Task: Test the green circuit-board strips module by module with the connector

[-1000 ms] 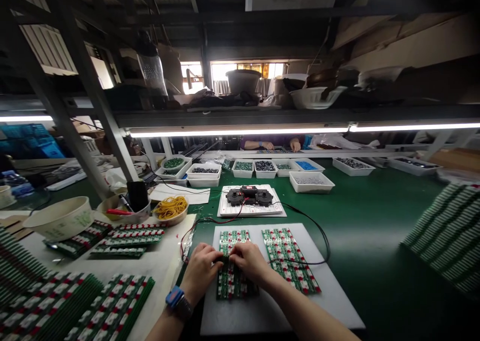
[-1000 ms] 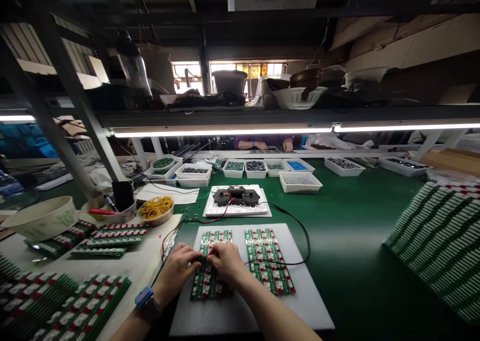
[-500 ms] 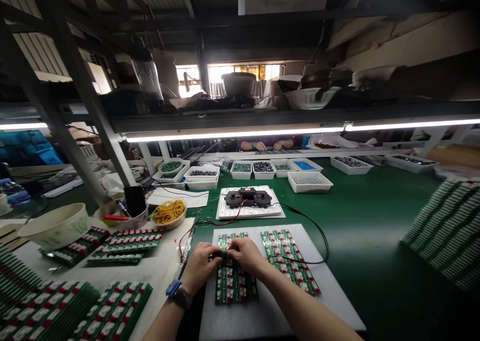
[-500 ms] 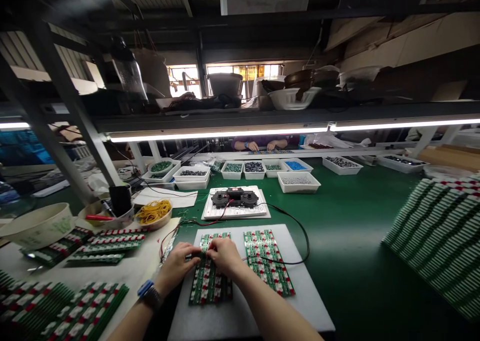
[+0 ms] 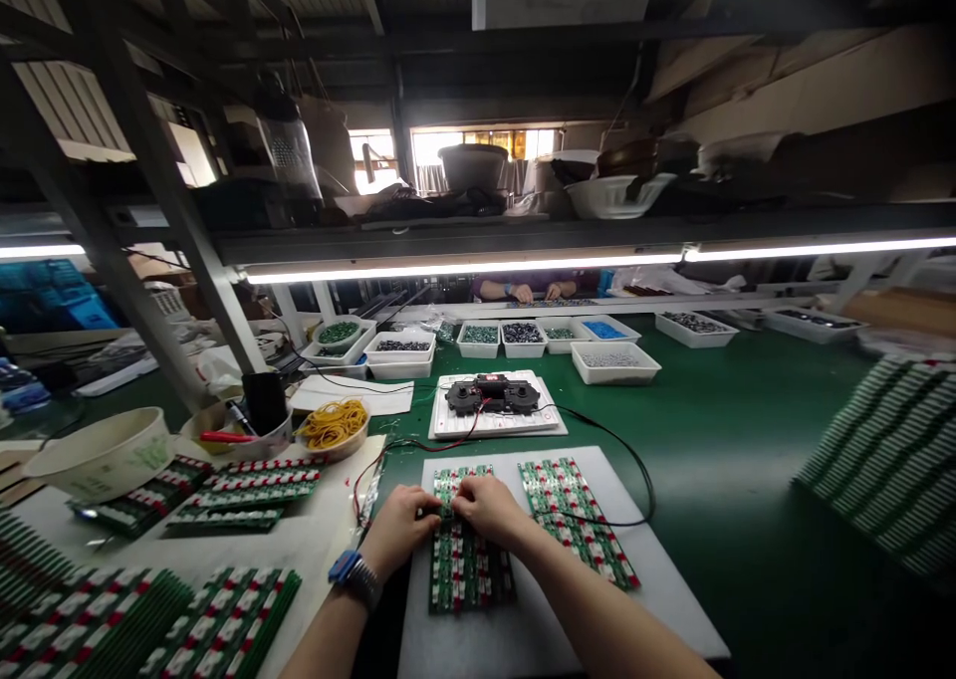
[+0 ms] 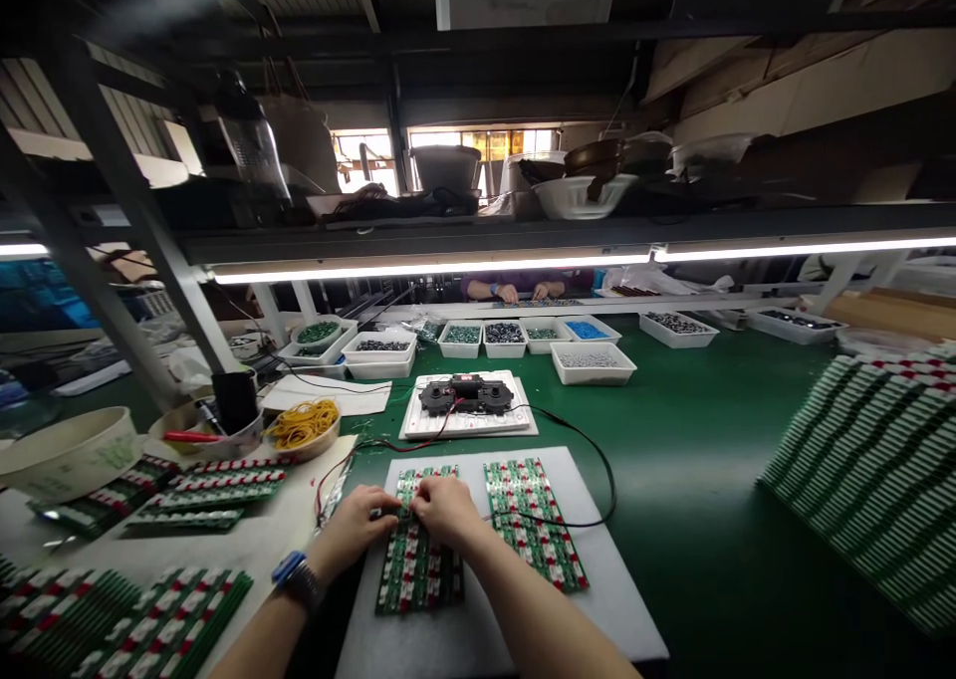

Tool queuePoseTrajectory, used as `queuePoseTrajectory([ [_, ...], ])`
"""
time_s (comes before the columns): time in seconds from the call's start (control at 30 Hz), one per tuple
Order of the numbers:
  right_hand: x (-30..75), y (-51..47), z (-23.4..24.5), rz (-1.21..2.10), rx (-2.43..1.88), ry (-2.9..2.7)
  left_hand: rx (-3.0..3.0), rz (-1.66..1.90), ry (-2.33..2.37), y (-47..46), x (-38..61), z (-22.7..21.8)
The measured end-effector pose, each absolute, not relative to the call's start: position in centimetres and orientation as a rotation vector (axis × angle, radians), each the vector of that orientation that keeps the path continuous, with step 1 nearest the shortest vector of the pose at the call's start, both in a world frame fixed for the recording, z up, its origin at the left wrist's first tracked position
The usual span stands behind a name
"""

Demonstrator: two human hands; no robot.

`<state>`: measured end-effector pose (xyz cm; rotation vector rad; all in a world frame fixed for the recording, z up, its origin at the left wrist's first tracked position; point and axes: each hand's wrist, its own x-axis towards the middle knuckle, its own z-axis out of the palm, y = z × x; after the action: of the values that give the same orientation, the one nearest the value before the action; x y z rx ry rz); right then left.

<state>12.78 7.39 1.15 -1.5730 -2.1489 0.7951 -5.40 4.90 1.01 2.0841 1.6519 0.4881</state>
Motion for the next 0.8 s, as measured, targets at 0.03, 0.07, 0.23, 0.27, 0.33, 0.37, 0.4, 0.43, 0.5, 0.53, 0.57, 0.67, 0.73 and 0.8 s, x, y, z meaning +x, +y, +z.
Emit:
queuePoseTrajectory([
  [0.03,12.7,7.4,1.2,0.792,-1.59,-2.149,2.085,0.484,1.653,4.9,-5.4,1.0],
  [0.07,12.6,7.5,1.2,0.79,-1.603,-2.147,2.084,0.481,1.653,4.9,-5.4,0.9],
  [0.23,12.3,7.3,1.3,0.762,-1.64,-2.145,2.067,0.477,1.66,5.0,-5.5,0.7],
  [0.27,12.2,7.2,1.4,0.747,-1.641,-2.142,2.067,0.47,1.661,5.0,-5.4,0.8],
  [0.33,11.9,6.9,1.4,0.702,-1.644,-2.129,2.066,0.456,1.662,5.0,-5.3,0.9],
  [0.37,11.8,6.8,1.4,0.676,-1.65,-2.122,2.066,0.457,1.662,4.9,-5.3,1.0],
  [0.4,11.6,6.7,1.3,0.654,-1.661,-2.116,2.065,0.466,1.662,4.8,-5.2,1.0],
  [0.43,11.5,6.6,1.3,0.638,-1.677,-2.109,2.064,0.483,1.66,4.7,-5.2,1.1],
  [0.5,11.3,6.6,1.3,0.63,-1.706,-2.101,2.064,0.521,1.652,4.5,-5.1,1.0],
  [0.53,11.3,6.6,1.3,0.629,-1.714,-2.097,2.065,0.537,1.647,4.4,-5.1,0.9],
  [0.57,11.3,6.5,1.2,0.627,-1.712,-2.096,2.066,0.549,1.645,4.4,-5.1,0.7],
  [0.67,11.4,6.4,0.9,0.601,-1.675,-2.104,2.071,0.575,1.642,4.4,-5.3,0.0],
  [0.73,11.5,6.2,0.5,0.578,-1.66,-2.095,2.076,0.599,1.633,4.6,-5.4,-0.4],
  [0.8,11.4,6.0,0.2,0.551,-1.656,-2.075,2.082,0.619,1.626,4.7,-5.4,-0.8],
])
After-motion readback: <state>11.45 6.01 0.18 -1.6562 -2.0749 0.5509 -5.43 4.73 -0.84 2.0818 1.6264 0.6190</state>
